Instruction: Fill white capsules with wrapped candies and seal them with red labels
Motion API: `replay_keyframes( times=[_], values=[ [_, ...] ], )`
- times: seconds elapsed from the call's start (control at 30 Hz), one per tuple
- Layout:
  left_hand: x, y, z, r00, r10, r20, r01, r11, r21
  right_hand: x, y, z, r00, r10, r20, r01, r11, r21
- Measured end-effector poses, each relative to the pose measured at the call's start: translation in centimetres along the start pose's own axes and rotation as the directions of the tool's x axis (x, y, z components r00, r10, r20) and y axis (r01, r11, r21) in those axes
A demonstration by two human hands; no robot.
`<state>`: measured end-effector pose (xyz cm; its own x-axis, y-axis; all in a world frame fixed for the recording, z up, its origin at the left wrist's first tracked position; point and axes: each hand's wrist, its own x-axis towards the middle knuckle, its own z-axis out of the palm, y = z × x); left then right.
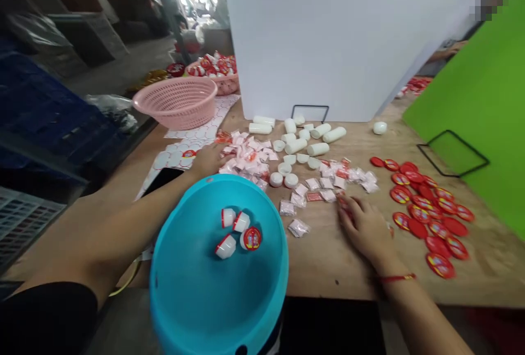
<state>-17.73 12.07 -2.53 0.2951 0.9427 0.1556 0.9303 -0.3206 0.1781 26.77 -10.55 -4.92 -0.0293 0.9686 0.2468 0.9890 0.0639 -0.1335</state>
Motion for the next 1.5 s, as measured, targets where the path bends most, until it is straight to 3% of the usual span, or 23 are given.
replay_keyframes(
  times=[0.23,0.37,0.5,0.6,0.67,0.73,0.87,0.97,1.03,1.1,1.17,1.27,1.4,1.5],
  values=[
    [0.8,-1.0,-0.5,0.999,-0.024,-0.047,0.019,0.994,-0.11,0.3,-1.5,-1.5,0.999,0.039,0.028,-0.039,0.999,0.006],
    [0.8,-2.2,-1.4,0.983,-0.134,-0.129,0.106,0.973,-0.203,0.1,-1.3,-1.3,0.999,0.037,0.025,-0.037,0.999,0.015],
    [0.6,-2.7,-3.6,0.941,-0.226,-0.254,0.154,0.949,-0.274,0.1,-1.0,-1.1,0.999,0.024,0.021,-0.024,1.0,0.02],
    [0.7,-1.9,-6.2,0.893,-0.282,-0.35,0.175,0.935,-0.308,0.1,-0.9,-1.0,1.0,0.019,0.016,-0.019,1.0,0.019],
    [0.9,-0.3,-8.1,0.874,-0.285,-0.394,0.143,0.925,-0.352,0.1,-0.9,-1.0,1.0,0.017,0.012,-0.017,1.0,0.014],
    [1.1,2.4,-9.7,0.885,-0.245,-0.397,0.072,0.913,-0.402,0.1,-1.0,-1.0,1.0,0.022,0.01,-0.022,1.0,0.01],
    [1.1,11.4,-11.1,0.968,-0.012,-0.25,-0.117,0.861,-0.494,0.0,-1.2,-1.3,0.999,0.031,0.015,-0.032,0.999,0.015],
    [0.6,19.0,-9.7,0.977,0.212,0.006,-0.175,0.823,-0.54,-0.2,-1.3,-1.6,0.994,0.111,-0.012,-0.112,0.994,-0.014],
    [0.2,23.3,-7.7,0.947,0.29,0.136,-0.18,0.833,-0.524,-0.4,-1.1,-1.7,0.984,0.173,-0.05,-0.174,0.985,-0.019],
    [-0.2,26.3,-5.5,0.916,0.304,0.261,-0.17,0.884,-0.435,-0.7,-0.9,-1.9,0.981,0.184,-0.06,-0.183,0.983,0.014],
    [-0.4,28.1,-3.6,0.883,0.326,0.338,-0.212,0.919,-0.333,-0.9,-0.7,-2.1,0.986,0.164,-0.038,-0.161,0.985,0.06],
    [-0.7,28.9,-2.0,0.854,0.354,0.381,-0.269,0.928,-0.258,-1.0,-0.7,-2.4,0.986,0.167,-0.012,-0.165,0.98,0.11],
    [-1.0,28.3,-2.5,0.829,0.4,0.39,-0.272,0.899,-0.344,-1.0,-1.0,-2.6,0.982,0.187,-0.028,-0.183,0.977,0.111],
    [-0.9,27.5,-3.5,0.839,0.384,0.386,-0.169,0.858,-0.485,-0.9,-1.0,-2.3,0.976,0.214,-0.043,-0.21,0.974,0.081]
  ],
)
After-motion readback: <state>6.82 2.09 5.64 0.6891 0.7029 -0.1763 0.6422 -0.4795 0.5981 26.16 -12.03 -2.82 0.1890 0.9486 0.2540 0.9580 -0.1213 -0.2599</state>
